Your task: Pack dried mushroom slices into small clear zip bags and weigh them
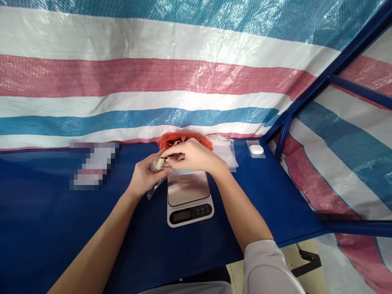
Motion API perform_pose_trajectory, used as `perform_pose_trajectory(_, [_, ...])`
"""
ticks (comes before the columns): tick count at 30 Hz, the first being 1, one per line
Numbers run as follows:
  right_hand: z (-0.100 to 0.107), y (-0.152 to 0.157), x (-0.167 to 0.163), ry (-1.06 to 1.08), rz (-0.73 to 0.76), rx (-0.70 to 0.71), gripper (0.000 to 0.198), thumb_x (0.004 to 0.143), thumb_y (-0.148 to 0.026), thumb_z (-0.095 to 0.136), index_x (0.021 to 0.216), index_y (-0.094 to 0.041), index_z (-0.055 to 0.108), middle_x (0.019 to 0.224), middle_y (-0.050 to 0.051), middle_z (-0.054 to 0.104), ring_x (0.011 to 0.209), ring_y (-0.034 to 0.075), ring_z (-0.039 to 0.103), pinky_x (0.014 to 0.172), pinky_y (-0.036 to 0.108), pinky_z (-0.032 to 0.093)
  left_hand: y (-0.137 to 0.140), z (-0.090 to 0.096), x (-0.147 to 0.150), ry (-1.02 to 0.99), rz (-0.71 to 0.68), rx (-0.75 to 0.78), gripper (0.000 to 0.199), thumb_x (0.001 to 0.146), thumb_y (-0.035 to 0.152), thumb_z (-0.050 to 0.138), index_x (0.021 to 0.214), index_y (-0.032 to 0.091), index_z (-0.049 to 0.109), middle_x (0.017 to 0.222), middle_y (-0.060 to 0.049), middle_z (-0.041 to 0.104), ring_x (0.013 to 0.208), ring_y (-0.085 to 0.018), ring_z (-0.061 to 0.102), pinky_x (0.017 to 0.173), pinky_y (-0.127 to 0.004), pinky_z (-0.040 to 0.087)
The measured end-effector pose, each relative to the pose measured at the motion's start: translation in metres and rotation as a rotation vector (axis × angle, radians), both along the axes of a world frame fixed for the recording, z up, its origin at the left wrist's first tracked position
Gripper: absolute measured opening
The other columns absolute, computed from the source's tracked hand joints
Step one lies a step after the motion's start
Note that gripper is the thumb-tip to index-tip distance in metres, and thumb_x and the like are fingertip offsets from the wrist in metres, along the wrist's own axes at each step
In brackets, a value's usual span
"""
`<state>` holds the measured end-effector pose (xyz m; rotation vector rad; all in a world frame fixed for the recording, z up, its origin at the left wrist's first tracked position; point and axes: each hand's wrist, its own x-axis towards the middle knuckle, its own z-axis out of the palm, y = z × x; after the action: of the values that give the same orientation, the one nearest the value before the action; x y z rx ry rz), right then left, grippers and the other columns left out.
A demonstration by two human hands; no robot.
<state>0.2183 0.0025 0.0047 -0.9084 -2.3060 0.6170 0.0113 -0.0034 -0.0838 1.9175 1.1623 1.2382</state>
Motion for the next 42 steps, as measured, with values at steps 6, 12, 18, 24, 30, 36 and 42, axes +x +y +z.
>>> perform_pose_trajectory(6, [0.001,0.0,0.002,0.148,-0.021,-0.08,0.024,0.087,-0.018,0.064,0.105,-0.022,0.08,0.09,0.001,0.078,0.073,0.012,0.068,0.069,0.025,0.055,-0.003,0.001,0.001,-0.05,-0.019,-0.007,0.068,0.074,0.051,0.083,0.128,0.014,0.068,0.118,-0.013,0.075,0.106,-0.03,0.072,0.098,-0.04,0.055])
perform_pose_trajectory(12, [0.005,-0.003,-0.001,-0.005,-0.034,-0.039,0.02,0.087,-0.015,0.065,0.098,-0.021,0.081,0.074,-0.002,0.072,0.06,0.009,0.055,0.06,0.024,0.043,-0.003,0.004,0.002,-0.047,-0.009,0.008,0.068,0.073,0.055,0.081,0.126,0.015,0.07,0.112,-0.011,0.076,0.1,-0.029,0.073,0.093,-0.039,0.058])
perform_pose_trajectory(18, [0.006,-0.004,-0.005,-0.126,-0.02,-0.036,0.016,0.089,-0.017,0.067,0.094,-0.023,0.081,0.071,-0.002,0.069,0.063,0.011,0.053,0.062,0.027,0.038,-0.003,0.0,0.0,-0.013,-0.018,0.011,0.071,0.075,0.053,0.08,0.133,0.015,0.066,0.118,-0.011,0.075,0.105,-0.029,0.072,0.096,-0.037,0.057])
perform_pose_trajectory(24, [0.003,-0.002,-0.005,-0.155,-0.015,-0.066,0.015,0.092,-0.022,0.067,0.097,-0.025,0.081,0.078,0.0,0.072,0.073,0.014,0.059,0.068,0.028,0.039,-0.002,-0.004,0.001,-0.025,-0.028,0.013,0.074,0.074,0.052,0.081,0.136,0.014,0.064,0.127,-0.013,0.072,0.113,-0.031,0.07,0.103,-0.04,0.054])
perform_pose_trajectory(30, [0.005,-0.003,-0.005,-0.104,-0.039,-0.054,0.014,0.093,-0.022,0.067,0.098,-0.025,0.08,0.087,0.001,0.075,0.074,0.014,0.061,0.069,0.028,0.043,-0.003,-0.003,0.002,-0.069,-0.019,-0.013,0.075,0.072,0.053,0.083,0.136,0.017,0.064,0.132,-0.012,0.069,0.118,-0.031,0.068,0.107,-0.042,0.052])
perform_pose_trajectory(36, [0.004,-0.002,0.0,-0.05,-0.019,-0.016,0.012,0.092,-0.025,0.069,0.097,-0.022,0.079,0.089,0.002,0.076,0.072,0.013,0.063,0.068,0.027,0.045,0.0,-0.003,0.0,-0.126,-0.003,-0.036,0.079,0.072,0.052,0.084,0.138,0.016,0.062,0.125,-0.012,0.073,0.113,-0.03,0.07,0.105,-0.043,0.053])
perform_pose_trajectory(42, [0.003,0.001,0.009,-0.066,-0.015,-0.073,0.012,0.09,-0.024,0.07,0.097,-0.023,0.08,0.091,0.001,0.078,0.076,0.013,0.067,0.071,0.025,0.046,0.0,0.0,-0.003,-0.228,-0.032,-0.11,0.082,0.071,0.05,0.086,0.139,0.014,0.06,0.122,-0.013,0.074,0.111,-0.03,0.07,0.107,-0.045,0.052])
